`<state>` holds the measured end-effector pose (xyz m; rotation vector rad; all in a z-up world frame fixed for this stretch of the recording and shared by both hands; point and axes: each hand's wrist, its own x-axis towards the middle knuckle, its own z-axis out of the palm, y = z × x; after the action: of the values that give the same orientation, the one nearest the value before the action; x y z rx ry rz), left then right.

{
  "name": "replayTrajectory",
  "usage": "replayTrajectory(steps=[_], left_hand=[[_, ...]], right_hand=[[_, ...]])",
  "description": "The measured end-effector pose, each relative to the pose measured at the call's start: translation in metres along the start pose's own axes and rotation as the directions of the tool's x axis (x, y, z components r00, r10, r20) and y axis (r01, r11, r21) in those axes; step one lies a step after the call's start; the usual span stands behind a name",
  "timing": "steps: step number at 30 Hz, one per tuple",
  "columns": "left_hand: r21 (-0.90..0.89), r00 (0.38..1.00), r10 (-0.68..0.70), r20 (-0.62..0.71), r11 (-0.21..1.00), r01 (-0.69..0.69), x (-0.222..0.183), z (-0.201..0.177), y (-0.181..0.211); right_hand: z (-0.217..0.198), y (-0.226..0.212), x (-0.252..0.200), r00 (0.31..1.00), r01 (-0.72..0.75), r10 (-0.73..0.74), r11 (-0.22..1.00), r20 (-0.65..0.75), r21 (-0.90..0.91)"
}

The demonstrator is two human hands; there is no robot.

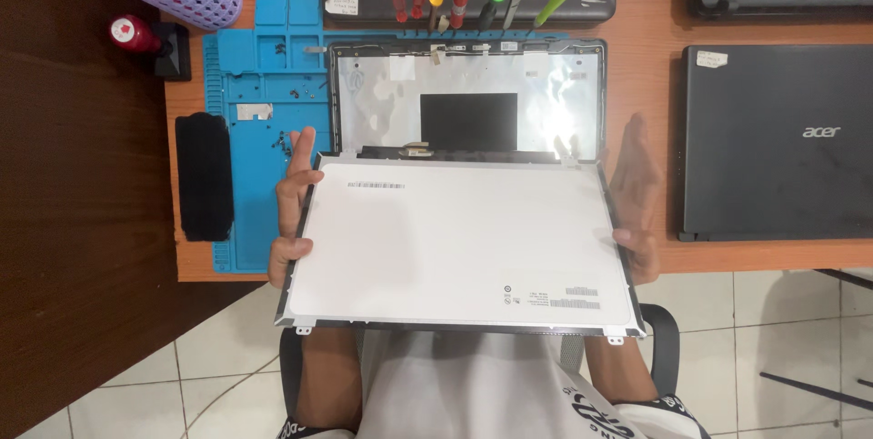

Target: The person prying the bezel off a laptop by hand, disconnects a connector cable from the rear of the LCD panel, and removes the screen from the lid assembly using a small red hand tool.

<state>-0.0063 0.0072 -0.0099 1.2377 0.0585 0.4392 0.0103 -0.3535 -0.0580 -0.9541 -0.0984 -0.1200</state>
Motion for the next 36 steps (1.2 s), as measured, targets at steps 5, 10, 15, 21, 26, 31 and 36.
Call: replayTrajectory(steps=[5, 10, 15, 21, 26, 31, 36], left_hand=[[-0.052, 0.996, 0.081, 0.037, 0.996, -0.079, -0.006, -0.008, -0.011], [-0.111, 0.999, -0.043, -0.007, 0.993, 0.042, -0.005, -0.006, -0.006], [-0.221, 0.989, -0.145, 0.006, 0.965, 0.143, 0.005, 0.002, 0.007], [0.008, 0.935, -0.345, -0.084, 0.938, 0.347, 0.016, -0.002, 0.011], [0.387, 0.887, -0.422, -0.187, 0.799, 0.461, 0.020, -0.035, -0.004], [0.414, 0.913, -0.383, -0.142, 0.815, 0.406, 0.025, -0.039, -0.003], [0.572, 0.911, -0.357, -0.205, 0.711, 0.408, 0.029, -0.031, 0.009]], right_hand=[[0.049, -0.022, 0.005, 0.993, 0.009, -0.050, 0.938, -0.110, -0.347], [0.099, -0.049, 0.017, 0.967, -0.190, 0.139, 0.952, -0.215, -0.240], [0.114, -0.067, 0.028, 0.887, -0.436, 0.382, 0.877, -0.261, -0.200], [0.093, -0.056, 0.050, 0.845, -0.532, 0.433, 0.738, -0.315, -0.414], [0.063, -0.042, 0.062, 0.931, -0.342, 0.344, 0.704, -0.123, -0.623], [0.067, -0.040, 0.071, 0.953, -0.191, 0.302, 0.588, -0.006, -0.786], [0.097, -0.049, 0.078, 0.939, -0.255, 0.279, 0.165, -0.203, -0.953]])
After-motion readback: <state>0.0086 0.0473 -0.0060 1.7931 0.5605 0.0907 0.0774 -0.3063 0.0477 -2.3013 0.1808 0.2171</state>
